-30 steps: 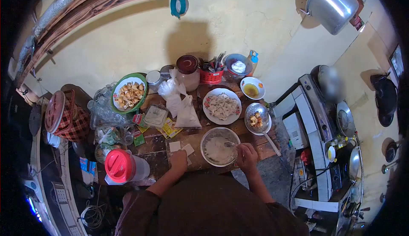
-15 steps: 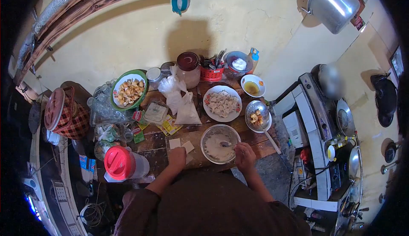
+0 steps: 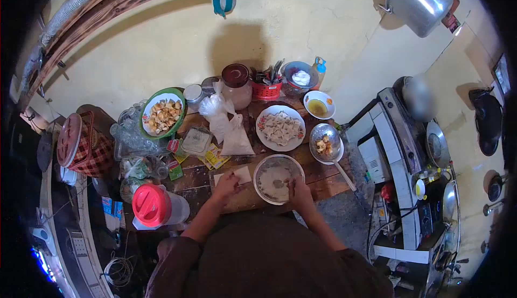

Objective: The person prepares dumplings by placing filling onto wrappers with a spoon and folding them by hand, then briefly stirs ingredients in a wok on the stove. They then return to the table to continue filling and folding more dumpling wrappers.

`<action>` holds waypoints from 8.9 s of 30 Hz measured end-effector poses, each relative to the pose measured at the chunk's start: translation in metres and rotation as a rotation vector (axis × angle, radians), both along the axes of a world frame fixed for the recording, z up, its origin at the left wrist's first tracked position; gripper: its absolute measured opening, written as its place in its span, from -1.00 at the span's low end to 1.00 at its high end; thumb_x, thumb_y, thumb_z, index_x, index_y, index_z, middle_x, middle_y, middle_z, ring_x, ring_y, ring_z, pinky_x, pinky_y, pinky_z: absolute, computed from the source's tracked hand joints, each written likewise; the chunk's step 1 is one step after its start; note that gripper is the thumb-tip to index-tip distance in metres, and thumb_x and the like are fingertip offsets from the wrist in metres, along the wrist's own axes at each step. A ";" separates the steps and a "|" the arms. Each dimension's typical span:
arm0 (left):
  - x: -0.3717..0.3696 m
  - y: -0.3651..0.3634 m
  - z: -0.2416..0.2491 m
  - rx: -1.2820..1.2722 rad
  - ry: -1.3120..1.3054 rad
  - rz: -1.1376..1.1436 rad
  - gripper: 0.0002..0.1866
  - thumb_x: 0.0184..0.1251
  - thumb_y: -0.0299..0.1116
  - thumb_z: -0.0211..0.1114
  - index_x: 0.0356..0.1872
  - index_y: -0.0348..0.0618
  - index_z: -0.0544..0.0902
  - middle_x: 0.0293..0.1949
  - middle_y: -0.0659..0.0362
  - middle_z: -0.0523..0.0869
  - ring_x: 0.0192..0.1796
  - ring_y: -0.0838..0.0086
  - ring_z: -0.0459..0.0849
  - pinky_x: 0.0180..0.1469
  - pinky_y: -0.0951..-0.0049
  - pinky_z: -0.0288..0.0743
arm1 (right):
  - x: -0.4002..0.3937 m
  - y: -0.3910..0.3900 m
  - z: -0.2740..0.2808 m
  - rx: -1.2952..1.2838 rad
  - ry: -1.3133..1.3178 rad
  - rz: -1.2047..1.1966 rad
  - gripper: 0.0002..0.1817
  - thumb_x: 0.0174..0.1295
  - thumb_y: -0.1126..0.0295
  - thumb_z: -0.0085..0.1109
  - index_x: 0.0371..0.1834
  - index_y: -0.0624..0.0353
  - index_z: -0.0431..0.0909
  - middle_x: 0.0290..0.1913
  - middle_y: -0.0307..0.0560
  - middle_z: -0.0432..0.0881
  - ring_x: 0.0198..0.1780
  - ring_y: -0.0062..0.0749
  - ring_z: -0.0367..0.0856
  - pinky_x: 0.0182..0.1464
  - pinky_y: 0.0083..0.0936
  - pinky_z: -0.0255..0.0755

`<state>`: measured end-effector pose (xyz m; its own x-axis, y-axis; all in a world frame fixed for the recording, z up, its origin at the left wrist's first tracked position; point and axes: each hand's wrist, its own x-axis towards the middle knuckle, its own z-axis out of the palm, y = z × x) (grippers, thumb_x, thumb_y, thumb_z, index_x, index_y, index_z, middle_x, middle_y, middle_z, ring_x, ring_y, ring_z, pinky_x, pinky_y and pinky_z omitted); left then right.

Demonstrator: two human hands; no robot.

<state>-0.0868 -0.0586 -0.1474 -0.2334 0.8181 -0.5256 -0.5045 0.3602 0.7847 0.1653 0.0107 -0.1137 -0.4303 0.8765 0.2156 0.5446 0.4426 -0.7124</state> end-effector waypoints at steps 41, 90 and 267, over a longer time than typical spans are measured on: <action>0.053 0.007 -0.008 0.063 -0.403 0.147 -0.74 0.36 -0.35 -0.03 -0.04 -0.29 0.42 -0.20 0.04 0.59 -0.21 0.32 0.64 -0.21 0.44 0.62 | -0.030 -0.023 -0.025 0.187 0.082 0.131 -0.91 0.25 0.48 -0.09 -0.39 0.24 0.37 -0.52 0.05 0.49 -0.52 -0.05 0.52 -0.42 -0.28 0.37; 0.055 -0.012 0.148 0.110 -0.408 -0.307 -0.67 0.37 -0.50 -0.03 0.13 -0.36 0.41 0.05 0.02 0.55 0.05 0.36 0.58 0.12 0.40 0.49 | 0.005 0.006 0.053 -1.256 1.575 -0.002 -0.85 0.35 0.35 -0.17 -0.29 0.14 0.39 -0.33 -0.17 0.51 -0.29 -0.40 0.51 -0.18 -0.56 0.48; -0.010 0.215 -0.024 0.552 1.428 -0.043 -0.78 -0.09 -0.54 0.28 -0.32 -0.23 0.56 -0.44 -0.01 0.64 -0.34 0.12 0.62 -0.26 0.23 0.49 | -0.015 0.006 0.021 -0.045 -0.056 0.270 -0.71 -0.02 0.53 0.18 -0.15 0.17 0.53 -0.20 -0.02 0.59 -0.02 -0.07 0.50 0.01 -0.29 0.41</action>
<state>-0.0966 0.1567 -0.1711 -0.2359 0.8489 0.4729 0.7668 -0.1363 0.6272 0.1501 0.0170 -0.0923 -0.6597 0.7368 0.1482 0.4508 0.5457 -0.7065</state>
